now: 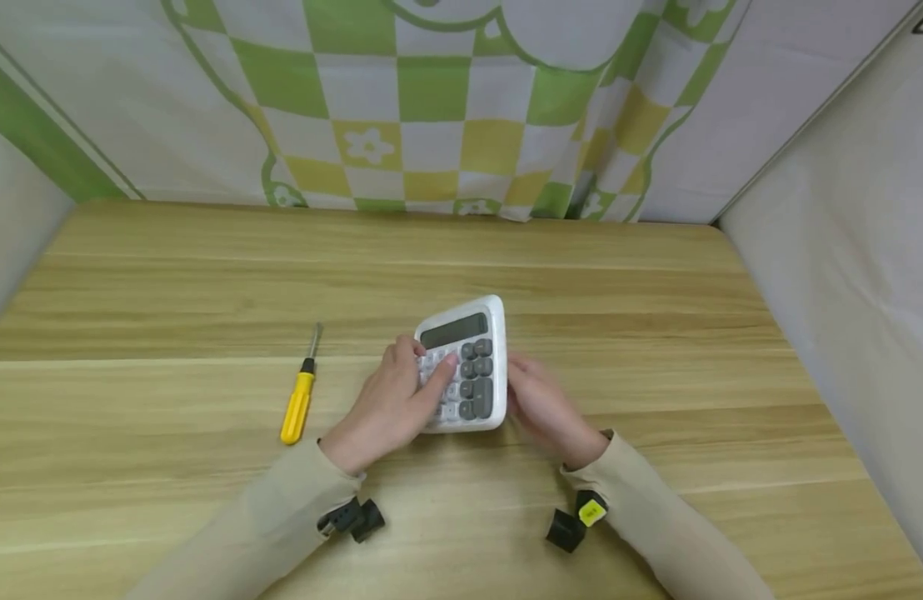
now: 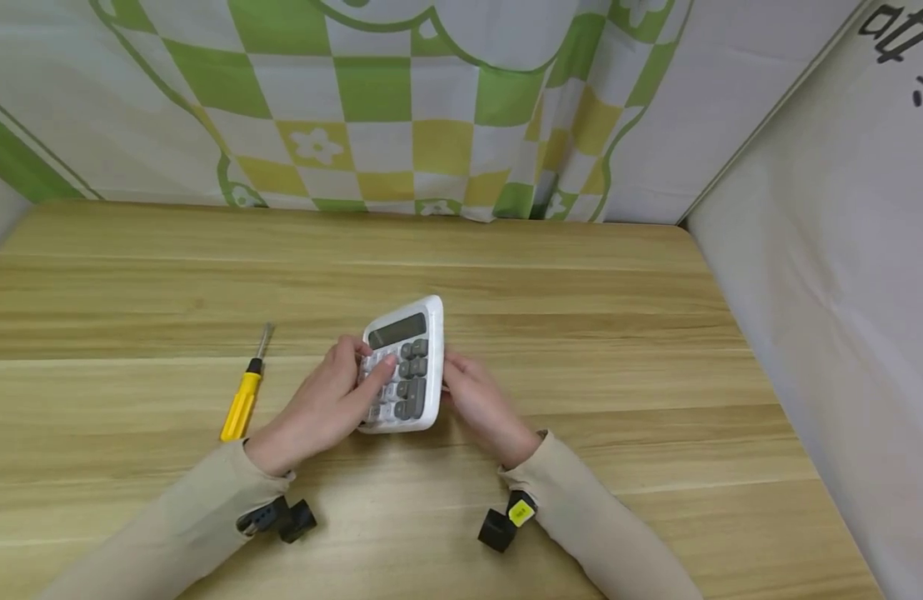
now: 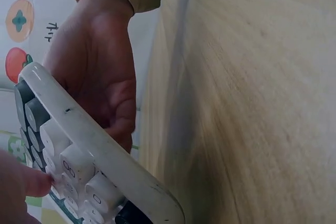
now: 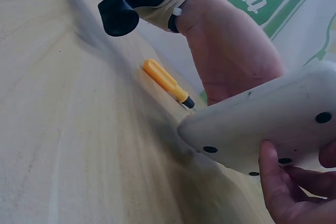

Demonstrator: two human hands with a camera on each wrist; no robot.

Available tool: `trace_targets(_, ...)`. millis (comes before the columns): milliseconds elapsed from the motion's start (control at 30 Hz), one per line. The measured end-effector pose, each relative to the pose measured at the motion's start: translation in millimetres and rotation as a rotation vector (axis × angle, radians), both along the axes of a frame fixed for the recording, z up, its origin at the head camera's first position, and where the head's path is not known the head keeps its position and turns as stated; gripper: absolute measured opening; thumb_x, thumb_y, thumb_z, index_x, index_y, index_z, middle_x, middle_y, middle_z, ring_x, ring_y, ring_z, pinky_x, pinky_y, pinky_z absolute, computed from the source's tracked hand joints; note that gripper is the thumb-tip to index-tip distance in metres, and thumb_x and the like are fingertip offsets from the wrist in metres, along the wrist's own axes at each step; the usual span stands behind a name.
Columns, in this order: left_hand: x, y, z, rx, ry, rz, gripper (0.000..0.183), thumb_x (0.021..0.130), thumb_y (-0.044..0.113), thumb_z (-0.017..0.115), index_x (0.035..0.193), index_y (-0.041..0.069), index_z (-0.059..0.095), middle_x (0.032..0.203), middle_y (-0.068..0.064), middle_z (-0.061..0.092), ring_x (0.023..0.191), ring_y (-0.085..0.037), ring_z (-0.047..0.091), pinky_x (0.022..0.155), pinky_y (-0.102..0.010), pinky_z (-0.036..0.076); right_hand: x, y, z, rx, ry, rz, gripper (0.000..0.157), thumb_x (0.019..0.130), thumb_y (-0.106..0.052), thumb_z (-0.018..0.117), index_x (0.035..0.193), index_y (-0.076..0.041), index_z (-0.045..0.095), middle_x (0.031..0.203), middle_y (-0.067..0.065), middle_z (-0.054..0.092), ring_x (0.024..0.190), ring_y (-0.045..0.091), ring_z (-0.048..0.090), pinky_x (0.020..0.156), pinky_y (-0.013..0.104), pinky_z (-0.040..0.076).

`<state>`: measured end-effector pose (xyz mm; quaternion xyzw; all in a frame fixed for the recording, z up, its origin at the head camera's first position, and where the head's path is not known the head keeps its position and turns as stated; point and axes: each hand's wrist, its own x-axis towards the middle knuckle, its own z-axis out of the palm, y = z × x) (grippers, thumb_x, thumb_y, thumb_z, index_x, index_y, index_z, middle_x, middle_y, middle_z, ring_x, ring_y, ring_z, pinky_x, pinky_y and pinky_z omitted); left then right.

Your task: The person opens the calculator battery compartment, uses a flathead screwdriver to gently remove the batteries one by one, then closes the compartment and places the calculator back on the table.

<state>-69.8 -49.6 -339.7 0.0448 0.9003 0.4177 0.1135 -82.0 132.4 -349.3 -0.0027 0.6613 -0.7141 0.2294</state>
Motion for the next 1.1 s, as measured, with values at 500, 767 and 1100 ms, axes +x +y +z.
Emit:
trace_targets(500, -1.2, 9, -2.4, 0.127, 0.065, 0.019, 0.044, 0.099, 0.039, 0.031, 0.114, 0.000, 0.043, 0.099, -0.016, 0.054, 0.088, -0.026, 0.054, 0.075, -0.037, 0.047, 4.4, -17, -7.4, -0.186, -0.050, 0.113, 0.053, 0.100, -0.025, 0.013, 0.148, -0.003, 0.008, 0.154, 0.017, 0.014, 0.141, 0.033, 0.016, 0.115, 0.047, 0.015)
trace_targets(767, -0.8, 9, -1.0, 0.192, 0.018, -0.002, 0.044, 0.100, 0.038, 0.024, 0.116, 0.002, 0.043, 0.089, -0.012, 0.056, 0.080, -0.022, 0.055, 0.065, -0.030, 0.045, 3.1, -19, -9.6, -0.204, -0.080, 0.161, 0.053, 0.101, -0.035, 0.016, 0.150, -0.017, 0.003, 0.156, 0.008, 0.011, 0.143, 0.027, 0.014, 0.115, 0.049, 0.015)
trace_targets(1100, 1.5, 7, 1.2, 0.112, 0.015, -0.027, 0.045, 0.101, 0.036, 0.019, 0.123, 0.005, 0.043, 0.087, -0.013, 0.061, 0.078, -0.022, 0.058, 0.064, -0.031, 0.047, 5.2, -22, -12.1, -0.198, -0.142, 0.139, 0.055, 0.100, -0.043, 0.022, 0.150, -0.021, 0.010, 0.155, 0.006, 0.017, 0.141, 0.028, 0.020, 0.112, 0.052, 0.021)
